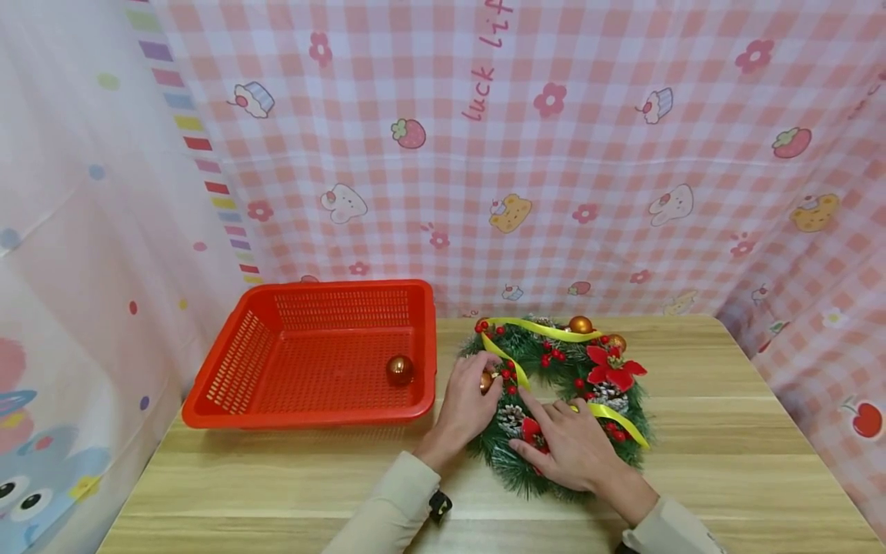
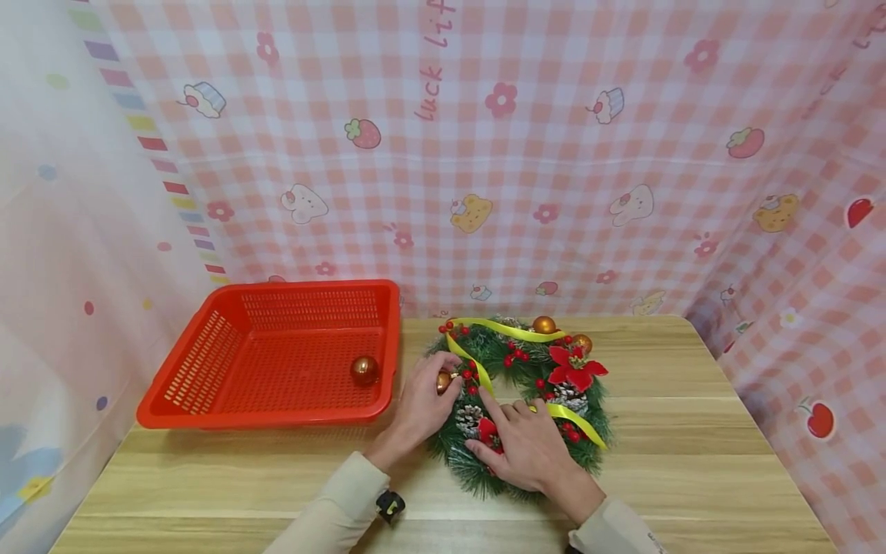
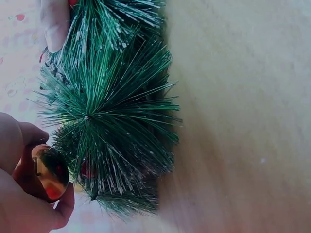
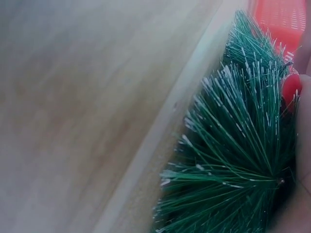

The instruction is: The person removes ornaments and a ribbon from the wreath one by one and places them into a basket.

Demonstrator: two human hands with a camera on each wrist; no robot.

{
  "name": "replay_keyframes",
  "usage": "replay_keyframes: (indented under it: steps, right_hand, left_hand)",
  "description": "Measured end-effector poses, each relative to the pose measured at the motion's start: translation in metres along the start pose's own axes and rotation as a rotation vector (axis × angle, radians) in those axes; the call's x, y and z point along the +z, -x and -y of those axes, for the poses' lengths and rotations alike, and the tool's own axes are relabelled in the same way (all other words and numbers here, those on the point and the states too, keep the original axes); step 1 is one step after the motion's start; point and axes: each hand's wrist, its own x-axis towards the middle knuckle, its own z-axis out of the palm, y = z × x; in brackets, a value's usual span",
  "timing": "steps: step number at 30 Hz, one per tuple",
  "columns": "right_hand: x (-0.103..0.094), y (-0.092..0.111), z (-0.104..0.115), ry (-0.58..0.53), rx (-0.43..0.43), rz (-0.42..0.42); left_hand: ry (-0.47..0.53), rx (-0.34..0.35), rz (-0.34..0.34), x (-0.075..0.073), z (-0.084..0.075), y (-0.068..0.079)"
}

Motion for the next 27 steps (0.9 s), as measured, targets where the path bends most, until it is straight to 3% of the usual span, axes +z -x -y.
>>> replay_keyframes:
  steps: [14,20,27]
  right_hand:
    - [0.002,0.0,0.002,-0.007,0.006,-0.003]
    - [0.002,0.001,0.001,0.002,0.008,-0.007]
    - [0.001,0.0,0.001,0.009,0.005,-0.017]
  left_hand:
    - [-0.034,0.006,0.014,0.004,-0.005,-0.009]
    - [0.023,-0.012,0.044,0.003,-0.011,-0.011]
    - [0.083,-0.045,0.025,0.002,-0.01,-0.015]
